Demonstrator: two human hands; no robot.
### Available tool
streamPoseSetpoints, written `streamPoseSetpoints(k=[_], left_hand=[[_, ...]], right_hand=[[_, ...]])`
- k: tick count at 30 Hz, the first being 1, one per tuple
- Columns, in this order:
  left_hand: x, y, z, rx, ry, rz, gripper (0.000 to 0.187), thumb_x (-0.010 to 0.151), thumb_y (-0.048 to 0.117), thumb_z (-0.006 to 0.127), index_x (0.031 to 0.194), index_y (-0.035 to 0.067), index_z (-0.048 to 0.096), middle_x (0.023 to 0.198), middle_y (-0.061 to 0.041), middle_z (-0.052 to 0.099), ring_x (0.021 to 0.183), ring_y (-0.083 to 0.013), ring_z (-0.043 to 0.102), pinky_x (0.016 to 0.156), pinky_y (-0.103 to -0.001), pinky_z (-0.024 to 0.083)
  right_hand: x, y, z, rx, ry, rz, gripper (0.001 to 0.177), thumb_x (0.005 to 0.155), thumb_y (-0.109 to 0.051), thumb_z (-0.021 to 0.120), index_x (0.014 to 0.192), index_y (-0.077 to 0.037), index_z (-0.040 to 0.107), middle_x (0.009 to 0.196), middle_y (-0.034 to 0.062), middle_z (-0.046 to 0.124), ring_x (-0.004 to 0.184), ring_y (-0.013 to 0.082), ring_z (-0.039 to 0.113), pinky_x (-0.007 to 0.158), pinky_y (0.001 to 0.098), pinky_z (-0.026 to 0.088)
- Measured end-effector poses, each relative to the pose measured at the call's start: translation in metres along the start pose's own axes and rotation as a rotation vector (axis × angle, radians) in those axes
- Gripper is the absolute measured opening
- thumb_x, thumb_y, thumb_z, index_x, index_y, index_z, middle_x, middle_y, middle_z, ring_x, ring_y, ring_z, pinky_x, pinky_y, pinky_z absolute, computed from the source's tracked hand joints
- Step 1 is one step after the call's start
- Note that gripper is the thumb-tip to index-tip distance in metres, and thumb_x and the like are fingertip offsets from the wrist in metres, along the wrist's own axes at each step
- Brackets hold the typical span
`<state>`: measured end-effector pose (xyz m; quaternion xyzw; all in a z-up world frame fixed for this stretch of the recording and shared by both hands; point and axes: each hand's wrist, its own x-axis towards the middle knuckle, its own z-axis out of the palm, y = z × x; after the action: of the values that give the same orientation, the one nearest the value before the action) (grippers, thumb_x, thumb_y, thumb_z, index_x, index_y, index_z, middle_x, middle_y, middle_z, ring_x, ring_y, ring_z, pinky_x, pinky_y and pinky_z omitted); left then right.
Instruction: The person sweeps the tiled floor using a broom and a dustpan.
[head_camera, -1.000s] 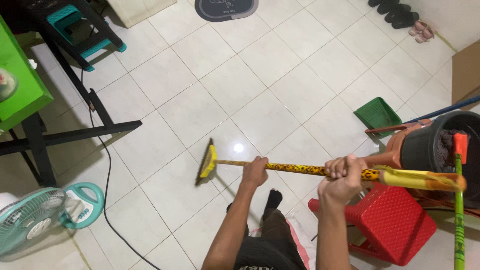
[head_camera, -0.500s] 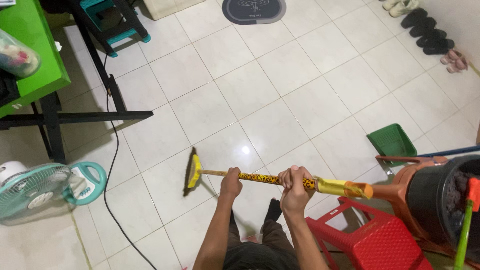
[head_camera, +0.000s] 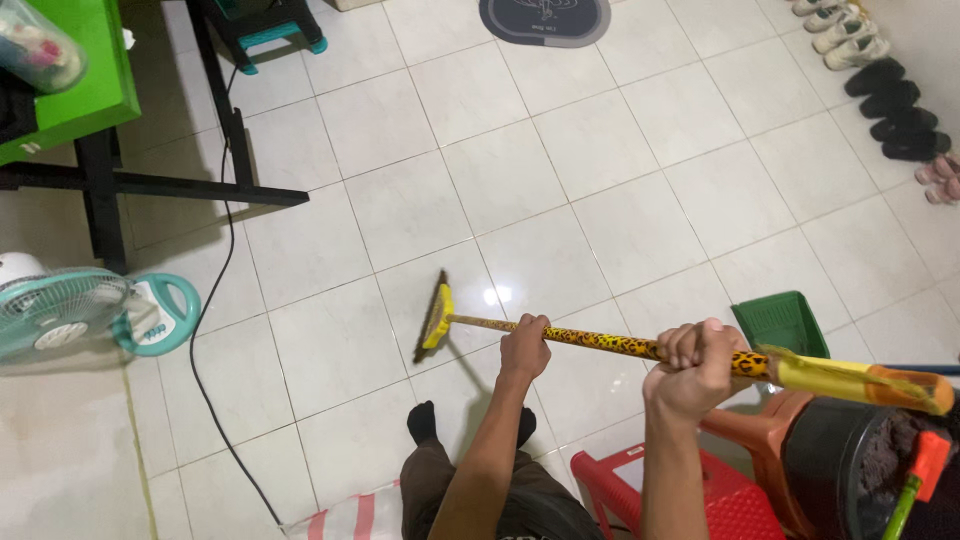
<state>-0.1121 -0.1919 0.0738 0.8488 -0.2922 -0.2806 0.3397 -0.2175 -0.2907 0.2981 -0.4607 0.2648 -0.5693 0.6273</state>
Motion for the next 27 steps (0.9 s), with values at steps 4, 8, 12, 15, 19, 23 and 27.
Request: streamPoseSetpoints(k=[4,8,12,15,19,23,27], left_hand=[[0.001,-0.009,0.002,0.093,0.007,-0.037,0.023,0.085,0.002,0.057,0.103,0.014,0.063,0.110,-0.009,0.062,0.100,-0.0351,0.065,0.082,-0.053,0.051],[-0.004,-0.049,0.004,0.151,0.068,-0.095,0.023,0.084,0.002,0.058,0.103,0.014,0.062,0.107,-0.009,0.062,0.101,-0.0361,0.064,0.081,-0.053,0.052],[-0.017,-0.094,0.005,0.100,0.155,-0.144,0.027,0.081,0.000,0.058,0.104,0.014,0.061,0.110,-0.010,0.062,0.100,-0.0374,0.065,0.082,-0.051,0.053],[-0.016,-0.102,0.006,0.123,0.100,-0.229,0.025,0.086,0.001,0.057,0.107,0.015,0.059,0.114,-0.010,0.060,0.100,-0.0389,0.064,0.085,-0.051,0.053],[-0.011,-0.082,0.012,0.069,0.071,-0.248,0.024,0.084,0.002,0.059,0.105,0.014,0.056,0.116,-0.011,0.057,0.103,-0.0395,0.063,0.088,-0.051,0.053],[0.004,-0.034,0.024,-0.034,0.045,-0.209,0.024,0.083,0.001,0.058,0.103,0.014,0.055,0.114,-0.011,0.057,0.102,-0.0409,0.062,0.088,-0.052,0.052],[0.013,0.005,0.034,-0.059,0.052,-0.141,0.020,0.087,0.003,0.057,0.104,0.013,0.055,0.114,-0.011,0.059,0.100,-0.0422,0.062,0.086,-0.053,0.052]], right_hand=[[0.017,0.013,-0.017,0.043,0.034,0.066,0.042,0.102,-0.008,0.051,0.066,-0.019,0.034,0.053,-0.0029,0.031,0.045,0.0095,0.029,0.046,0.0277,0.030],[0.011,0.043,-0.015,-0.018,0.047,0.162,0.042,0.097,-0.006,0.054,0.062,-0.018,0.035,0.052,-0.0033,0.032,0.042,0.0101,0.029,0.042,0.0302,0.032],[-0.018,0.063,-0.002,-0.001,-0.092,0.260,0.043,0.099,-0.007,0.054,0.060,-0.016,0.038,0.052,-0.0024,0.036,0.046,0.0120,0.036,0.051,0.0330,0.042],[-0.026,0.061,0.004,0.082,-0.160,0.381,0.040,0.101,-0.007,0.052,0.064,-0.015,0.040,0.055,-0.0019,0.037,0.050,0.0118,0.037,0.058,0.0327,0.044],[-0.023,0.051,0.000,0.069,-0.198,0.336,0.040,0.102,-0.005,0.051,0.064,-0.014,0.040,0.055,-0.0020,0.037,0.050,0.0103,0.034,0.055,0.0318,0.041],[0.003,0.033,-0.011,-0.026,-0.212,0.135,0.041,0.100,-0.008,0.051,0.062,-0.016,0.038,0.052,-0.0025,0.035,0.043,0.0104,0.032,0.045,0.0315,0.038],[0.031,0.012,-0.016,-0.052,-0.160,0.059,0.042,0.097,-0.010,0.054,0.061,-0.019,0.034,0.050,-0.0034,0.031,0.040,0.0102,0.030,0.041,0.0300,0.034]])
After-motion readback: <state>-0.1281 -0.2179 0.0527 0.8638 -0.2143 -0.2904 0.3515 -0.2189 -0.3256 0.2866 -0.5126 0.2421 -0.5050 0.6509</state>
